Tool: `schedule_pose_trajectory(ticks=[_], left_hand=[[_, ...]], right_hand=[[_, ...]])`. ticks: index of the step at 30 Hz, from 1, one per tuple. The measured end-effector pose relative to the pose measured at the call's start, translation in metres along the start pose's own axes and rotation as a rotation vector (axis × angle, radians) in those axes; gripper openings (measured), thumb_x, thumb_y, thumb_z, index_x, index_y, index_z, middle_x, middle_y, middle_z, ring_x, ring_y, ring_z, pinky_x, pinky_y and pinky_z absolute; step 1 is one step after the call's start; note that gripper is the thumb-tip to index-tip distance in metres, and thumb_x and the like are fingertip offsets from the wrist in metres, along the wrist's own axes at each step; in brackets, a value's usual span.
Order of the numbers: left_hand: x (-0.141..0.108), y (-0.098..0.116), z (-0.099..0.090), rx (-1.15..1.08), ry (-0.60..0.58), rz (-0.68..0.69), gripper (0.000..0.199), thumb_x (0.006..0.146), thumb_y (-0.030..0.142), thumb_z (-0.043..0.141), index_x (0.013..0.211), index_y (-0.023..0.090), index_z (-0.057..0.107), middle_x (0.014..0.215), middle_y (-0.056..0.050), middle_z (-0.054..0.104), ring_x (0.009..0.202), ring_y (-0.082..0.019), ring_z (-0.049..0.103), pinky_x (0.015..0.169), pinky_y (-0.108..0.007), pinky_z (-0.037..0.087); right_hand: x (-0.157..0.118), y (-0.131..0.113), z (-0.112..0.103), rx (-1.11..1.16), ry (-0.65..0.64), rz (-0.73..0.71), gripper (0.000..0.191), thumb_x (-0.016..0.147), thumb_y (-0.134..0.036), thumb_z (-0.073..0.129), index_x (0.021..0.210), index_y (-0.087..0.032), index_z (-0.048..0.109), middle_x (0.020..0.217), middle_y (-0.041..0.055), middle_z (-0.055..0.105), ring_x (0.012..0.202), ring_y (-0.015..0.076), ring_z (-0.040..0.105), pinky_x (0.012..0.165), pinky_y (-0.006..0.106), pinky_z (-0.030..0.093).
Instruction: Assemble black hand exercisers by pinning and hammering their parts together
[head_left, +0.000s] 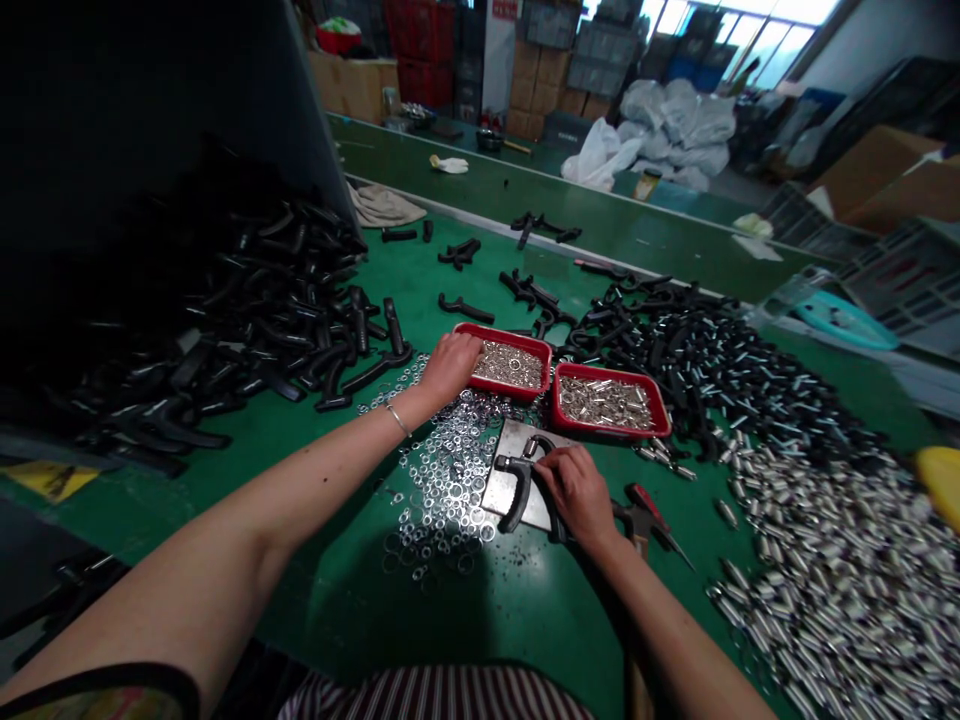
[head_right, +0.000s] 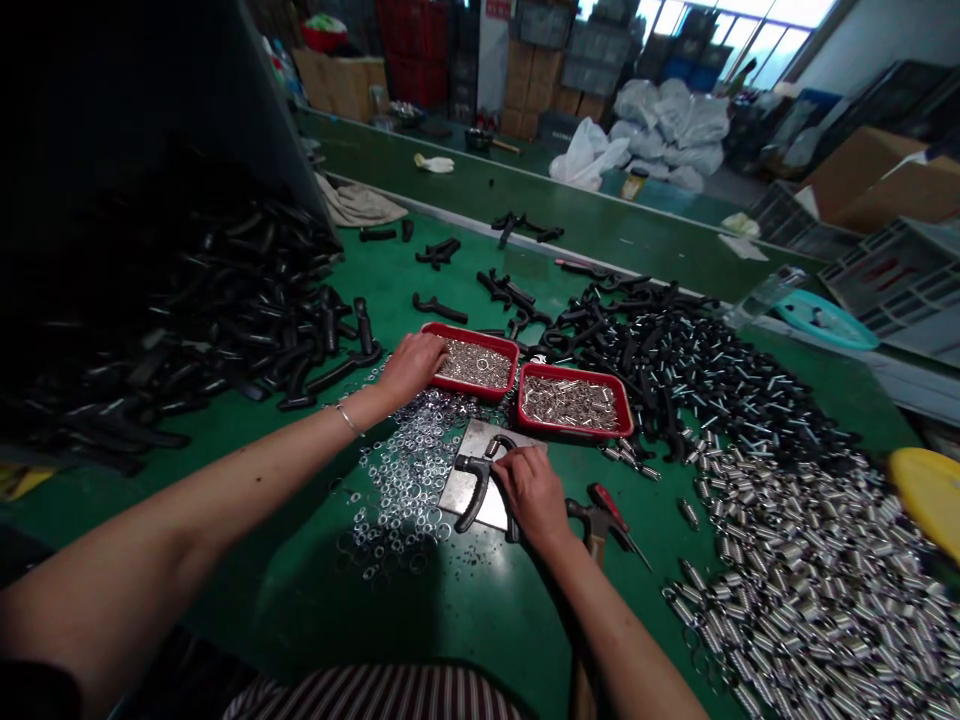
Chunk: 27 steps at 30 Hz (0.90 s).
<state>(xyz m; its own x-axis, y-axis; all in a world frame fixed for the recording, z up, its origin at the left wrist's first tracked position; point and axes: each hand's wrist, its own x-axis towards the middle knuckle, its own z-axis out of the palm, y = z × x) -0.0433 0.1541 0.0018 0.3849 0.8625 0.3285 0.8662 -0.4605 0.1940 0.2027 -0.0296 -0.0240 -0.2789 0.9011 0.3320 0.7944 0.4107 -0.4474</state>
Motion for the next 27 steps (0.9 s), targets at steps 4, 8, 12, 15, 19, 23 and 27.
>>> schedule_pose_trajectory(ticks=[4,8,12,15,19,23,27], left_hand=[[-0.0004,-0.0020,0.0001,-0.046,-0.004,0.014,0.012,0.095,0.021,0.051,0.099,0.016,0.061,0.105,-0.011,0.065,0.105,-0.025,0.055,0.095,-0.039,0.040],[-0.0022,-0.0050,0.0028,-0.094,0.049,0.012,0.016,0.096,0.019,0.048,0.105,0.015,0.061,0.106,-0.012,0.064,0.106,-0.025,0.055,0.096,-0.038,0.040],[-0.0047,-0.0064,0.0062,-0.120,0.106,-0.002,0.015,0.096,0.018,0.048,0.104,0.016,0.061,0.106,-0.011,0.065,0.105,-0.025,0.056,0.095,-0.038,0.040],[-0.0056,-0.0066,0.0071,-0.144,0.124,0.010,0.013,0.095,0.017,0.050,0.103,0.016,0.060,0.105,-0.010,0.065,0.105,-0.025,0.057,0.096,-0.038,0.041],[-0.0051,-0.0067,0.0071,-0.167,0.108,0.001,0.013,0.094,0.016,0.050,0.101,0.017,0.060,0.105,-0.010,0.066,0.106,-0.025,0.057,0.096,-0.039,0.040],[-0.0051,-0.0065,0.0077,-0.200,0.109,-0.009,0.013,0.093,0.016,0.050,0.101,0.017,0.060,0.105,-0.011,0.065,0.106,-0.025,0.057,0.096,-0.040,0.040],[-0.0052,-0.0065,0.0090,-0.203,0.120,-0.009,0.012,0.094,0.017,0.050,0.101,0.017,0.060,0.104,-0.011,0.066,0.104,-0.025,0.057,0.096,-0.039,0.039]], right_hand=[[0.0029,-0.0009,-0.0054,-0.045,-0.050,-0.054,0.021,0.100,-0.032,0.048,0.093,-0.023,0.066,0.095,0.0103,0.067,0.092,0.0258,0.059,0.080,0.041,0.053],[0.0054,-0.0008,-0.0106,-0.112,-0.143,-0.141,0.024,0.101,-0.029,0.044,0.094,-0.022,0.066,0.097,0.0108,0.067,0.090,0.0244,0.057,0.079,0.039,0.052],[0.0016,0.0028,-0.0083,-0.168,-0.133,-0.221,0.021,0.101,-0.024,0.044,0.099,-0.019,0.065,0.099,0.0118,0.067,0.090,0.0236,0.056,0.077,0.036,0.052],[-0.0023,0.0044,-0.0048,-0.147,-0.076,-0.223,0.017,0.100,-0.022,0.047,0.100,-0.017,0.063,0.098,0.0112,0.066,0.092,0.0230,0.056,0.080,0.036,0.051],[-0.0033,0.0017,-0.0038,-0.159,-0.045,-0.198,0.014,0.100,-0.021,0.048,0.097,-0.016,0.062,0.097,0.0106,0.066,0.092,0.0229,0.056,0.082,0.036,0.051],[-0.0019,-0.0029,-0.0052,-0.203,-0.051,-0.187,0.014,0.099,-0.021,0.049,0.096,-0.015,0.061,0.094,0.0112,0.066,0.090,0.0229,0.056,0.080,0.034,0.051],[-0.0007,-0.0049,-0.0067,-0.241,-0.054,-0.181,0.015,0.100,-0.021,0.048,0.096,-0.015,0.061,0.095,0.0116,0.066,0.090,0.0231,0.055,0.079,0.034,0.051]])
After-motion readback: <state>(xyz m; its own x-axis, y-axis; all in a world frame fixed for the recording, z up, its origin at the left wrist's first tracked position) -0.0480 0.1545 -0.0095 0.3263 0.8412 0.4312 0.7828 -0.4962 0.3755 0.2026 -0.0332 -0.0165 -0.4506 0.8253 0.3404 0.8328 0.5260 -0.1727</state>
